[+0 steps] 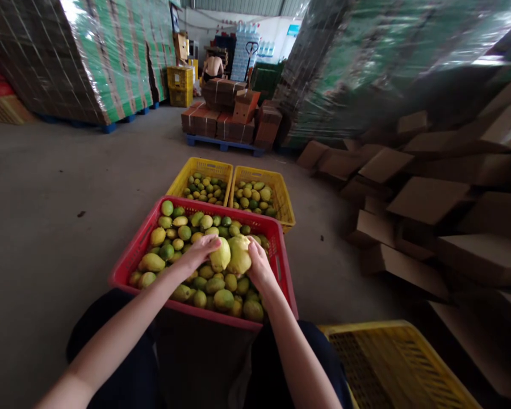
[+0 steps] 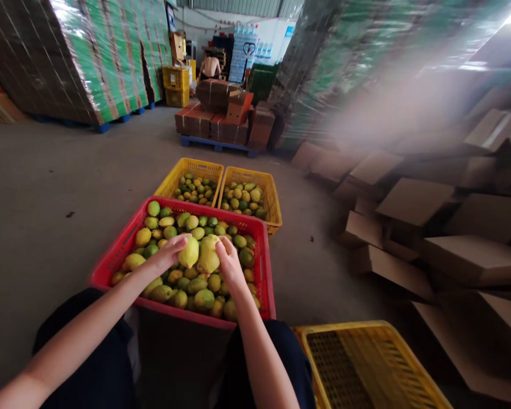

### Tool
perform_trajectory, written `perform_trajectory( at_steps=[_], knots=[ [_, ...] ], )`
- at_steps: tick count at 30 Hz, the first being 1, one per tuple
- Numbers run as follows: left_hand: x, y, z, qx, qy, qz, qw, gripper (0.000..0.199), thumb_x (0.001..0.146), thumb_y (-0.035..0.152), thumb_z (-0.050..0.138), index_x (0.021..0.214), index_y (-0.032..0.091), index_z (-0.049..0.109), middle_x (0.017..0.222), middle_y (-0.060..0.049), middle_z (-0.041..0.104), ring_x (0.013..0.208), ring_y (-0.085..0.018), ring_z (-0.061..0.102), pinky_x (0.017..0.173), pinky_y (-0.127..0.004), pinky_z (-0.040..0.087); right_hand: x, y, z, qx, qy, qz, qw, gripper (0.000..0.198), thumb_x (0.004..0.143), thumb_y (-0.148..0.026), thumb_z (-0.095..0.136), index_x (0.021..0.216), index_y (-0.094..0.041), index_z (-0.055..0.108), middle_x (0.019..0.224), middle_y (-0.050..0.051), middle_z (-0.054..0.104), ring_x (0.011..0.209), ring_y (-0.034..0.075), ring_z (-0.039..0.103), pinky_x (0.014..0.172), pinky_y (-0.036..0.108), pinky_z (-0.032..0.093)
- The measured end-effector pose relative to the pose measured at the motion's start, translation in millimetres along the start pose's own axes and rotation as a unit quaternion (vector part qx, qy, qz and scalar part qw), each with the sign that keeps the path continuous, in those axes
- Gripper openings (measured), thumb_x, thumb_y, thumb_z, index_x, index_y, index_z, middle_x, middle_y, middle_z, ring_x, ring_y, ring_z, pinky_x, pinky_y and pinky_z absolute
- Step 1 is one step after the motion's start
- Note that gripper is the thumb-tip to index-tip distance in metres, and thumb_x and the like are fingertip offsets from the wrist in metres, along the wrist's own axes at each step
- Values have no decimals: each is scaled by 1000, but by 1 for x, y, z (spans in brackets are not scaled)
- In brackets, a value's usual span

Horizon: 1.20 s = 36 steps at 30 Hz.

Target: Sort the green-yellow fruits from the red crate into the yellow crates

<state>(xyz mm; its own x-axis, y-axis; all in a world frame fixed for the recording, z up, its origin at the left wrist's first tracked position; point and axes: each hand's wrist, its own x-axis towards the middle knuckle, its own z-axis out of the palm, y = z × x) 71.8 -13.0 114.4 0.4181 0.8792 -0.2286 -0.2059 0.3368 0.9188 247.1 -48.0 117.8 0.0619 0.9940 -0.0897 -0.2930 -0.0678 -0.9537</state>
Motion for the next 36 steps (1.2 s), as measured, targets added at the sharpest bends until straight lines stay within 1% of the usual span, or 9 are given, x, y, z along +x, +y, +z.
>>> perform_trajectory(
  at_steps=[3, 6, 12, 15, 17, 20, 24, 30, 36],
  knots=[
    [3, -9, 4, -73, -12, -55, 996, 60, 62, 74, 70, 77, 17, 59, 63, 3, 55, 53, -9, 49, 45, -21, 37, 3, 10, 4, 55, -10, 98, 994, 54, 67, -69, 70, 90, -20, 62, 56, -2, 63, 35, 13, 51, 28, 23, 34],
    [1, -8, 7, -96, -9, -100, 990, 51, 74, 68, 66, 78, 17, 60, 56, 4, 53, 44, -7, 44, 44, -21, 38, 4, 8, 6, 74, -7, 158, 985, 52, 70, -67, 70, 88, -18, 63, 50, -1, 63, 33, 14, 52, 28, 22, 37],
    [1, -7, 6, -106, 25, -175, 979, 51, 80, 64, 62, 78, 13, 64, 53, 1, 57, 40, -7, 48, 42, -19, 41, 5, -7, 11, 103, -5, 283, 953, 52, 86, -66, 51, 76, -16, 63, 45, 1, 61, 29, 11, 51, 25, 18, 36],
    [2, -8, 6, -117, 23, -190, 974, 50, 80, 62, 64, 78, 12, 64, 57, -1, 61, 43, -8, 53, 46, -20, 45, 7, -6, 11, 90, -9, 305, 948, 53, 89, -65, 46, 77, -16, 62, 45, 1, 61, 29, 11, 52, 25, 17, 36],
    [1, -8, 6, -143, 18, -161, 977, 46, 75, 59, 71, 82, 14, 65, 66, -2, 65, 53, -11, 60, 54, -22, 49, 7, -2, 11, 79, 1, 262, 962, 48, 86, -64, 52, 81, -17, 61, 50, 0, 63, 31, 11, 52, 27, 19, 39],
    [-1, -4, 6, -159, 22, -39, 986, 50, 58, 48, 87, 91, 18, 64, 88, -2, 69, 77, -15, 65, 70, -24, 52, 5, 2, 10, 56, 42, 94, 993, 38, 76, -55, 71, 91, -22, 57, 68, -3, 69, 47, 11, 60, 41, 20, 49],
    [-5, 6, 0, -34, 41, 120, 991, 57, 48, 26, 94, 98, 20, 67, 96, -1, 67, 91, -16, 63, 82, -24, 48, -1, 1, 12, 7, 33, -88, 996, 50, 63, -35, 85, 100, -27, 52, 89, -5, 70, 74, 13, 67, 67, 24, 56],
    [-12, 14, -3, 39, 39, 269, 962, 58, 47, 15, 92, 97, 23, 64, 106, -2, 61, 101, -16, 58, 87, -24, 47, -7, -2, 19, -38, 37, -223, 973, 57, 55, -20, 90, 98, -26, 52, 110, 3, 68, 102, 20, 66, 90, 37, 53],
    [-13, 12, -1, 47, 43, 289, 955, 47, 53, 19, 91, 94, 22, 68, 102, -2, 63, 104, -18, 59, 97, -28, 45, -3, -4, 13, -12, 45, -277, 960, 50, 55, -16, 89, 95, -25, 62, 112, 4, 67, 103, 21, 64, 94, 38, 50]
  ],
)
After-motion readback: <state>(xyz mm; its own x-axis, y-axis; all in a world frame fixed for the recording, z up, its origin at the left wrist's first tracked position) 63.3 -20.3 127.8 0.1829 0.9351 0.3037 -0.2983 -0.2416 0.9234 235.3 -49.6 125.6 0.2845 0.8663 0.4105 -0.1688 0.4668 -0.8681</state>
